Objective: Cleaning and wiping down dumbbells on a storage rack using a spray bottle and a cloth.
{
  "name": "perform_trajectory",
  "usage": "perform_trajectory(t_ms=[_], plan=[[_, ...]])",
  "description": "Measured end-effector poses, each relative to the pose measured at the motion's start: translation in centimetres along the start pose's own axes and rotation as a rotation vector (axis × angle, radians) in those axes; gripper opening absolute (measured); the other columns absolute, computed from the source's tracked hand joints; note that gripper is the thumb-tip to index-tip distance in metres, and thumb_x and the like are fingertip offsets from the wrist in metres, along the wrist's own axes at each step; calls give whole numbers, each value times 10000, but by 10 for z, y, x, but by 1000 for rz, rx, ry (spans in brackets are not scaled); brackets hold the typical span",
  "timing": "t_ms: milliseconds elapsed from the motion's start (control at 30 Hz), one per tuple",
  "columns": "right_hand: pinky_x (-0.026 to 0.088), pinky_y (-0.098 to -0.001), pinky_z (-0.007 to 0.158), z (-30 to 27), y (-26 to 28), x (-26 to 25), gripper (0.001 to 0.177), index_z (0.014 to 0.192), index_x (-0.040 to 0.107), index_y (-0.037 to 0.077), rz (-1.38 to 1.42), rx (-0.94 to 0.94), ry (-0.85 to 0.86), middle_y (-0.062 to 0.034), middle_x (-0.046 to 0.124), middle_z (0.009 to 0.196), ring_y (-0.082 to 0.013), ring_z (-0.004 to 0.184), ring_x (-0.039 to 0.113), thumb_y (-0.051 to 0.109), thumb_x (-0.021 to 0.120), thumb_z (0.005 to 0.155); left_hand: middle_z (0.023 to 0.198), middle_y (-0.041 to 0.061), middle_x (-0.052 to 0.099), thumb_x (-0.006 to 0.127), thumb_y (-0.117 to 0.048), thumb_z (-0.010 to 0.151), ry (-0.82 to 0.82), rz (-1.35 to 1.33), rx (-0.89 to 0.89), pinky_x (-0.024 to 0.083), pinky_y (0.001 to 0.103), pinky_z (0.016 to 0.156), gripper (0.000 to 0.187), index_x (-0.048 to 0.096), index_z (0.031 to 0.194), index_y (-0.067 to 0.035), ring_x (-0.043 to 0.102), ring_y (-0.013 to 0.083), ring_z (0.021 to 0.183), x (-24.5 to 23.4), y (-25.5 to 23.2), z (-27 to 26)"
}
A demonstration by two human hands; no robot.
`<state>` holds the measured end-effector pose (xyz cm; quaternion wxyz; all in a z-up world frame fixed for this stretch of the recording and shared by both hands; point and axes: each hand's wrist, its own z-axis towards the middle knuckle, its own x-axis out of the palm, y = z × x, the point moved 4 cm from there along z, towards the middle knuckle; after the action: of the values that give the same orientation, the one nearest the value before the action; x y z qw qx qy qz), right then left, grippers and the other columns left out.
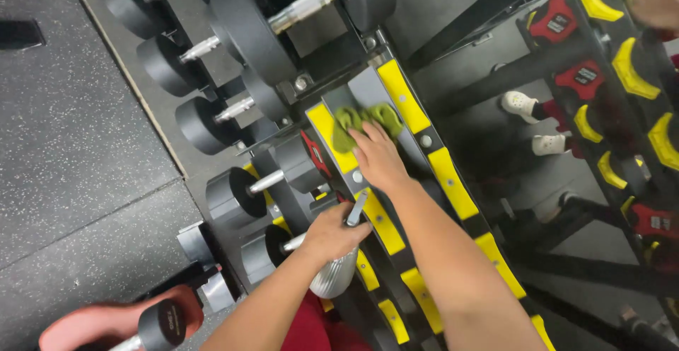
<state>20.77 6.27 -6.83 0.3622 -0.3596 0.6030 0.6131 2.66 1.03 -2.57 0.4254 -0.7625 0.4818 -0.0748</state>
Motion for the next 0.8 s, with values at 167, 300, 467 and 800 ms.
perform_trajectory(t_ms=[167,300,467,800], plan=[[391,-508,1139,-175,-6,-14,472,1358,601,66,-5,89,-63,-276,518,1428,-481,1365,444,57,642,888,1170,219,700,710,-528,750,-5,46,97,507,436,966,636,689,1180,-60,646,392,1132,49,11,-22],[389,-506,1114,-342,-24,-14,465,1333,609,87,-64,249,-92,-254,520,1428,-475,1371,434,71,656,871,1154,209,709,702,-533,738,73,102,134,512,441,952,638,692,1161,-55,659,382,1116,94,6,-56],[405,-484,1100,-462,-43,-17,419,1254,657,116,-88,344,-158,-214,567,1370,-452,1327,487,58,654,840,1136,217,715,701,-523,733,110,109,162,525,435,945,642,705,1167,-50,674,379,1101,148,9,-89],[443,-398,1099,-422,4,-103,499,1404,495,38,617,398,-574,-201,453,1414,-376,1264,549,43,643,927,1171,220,698,720,-549,716,30,127,210,514,435,941,693,692,1184,-38,652,387,1127,165,6,-93]])
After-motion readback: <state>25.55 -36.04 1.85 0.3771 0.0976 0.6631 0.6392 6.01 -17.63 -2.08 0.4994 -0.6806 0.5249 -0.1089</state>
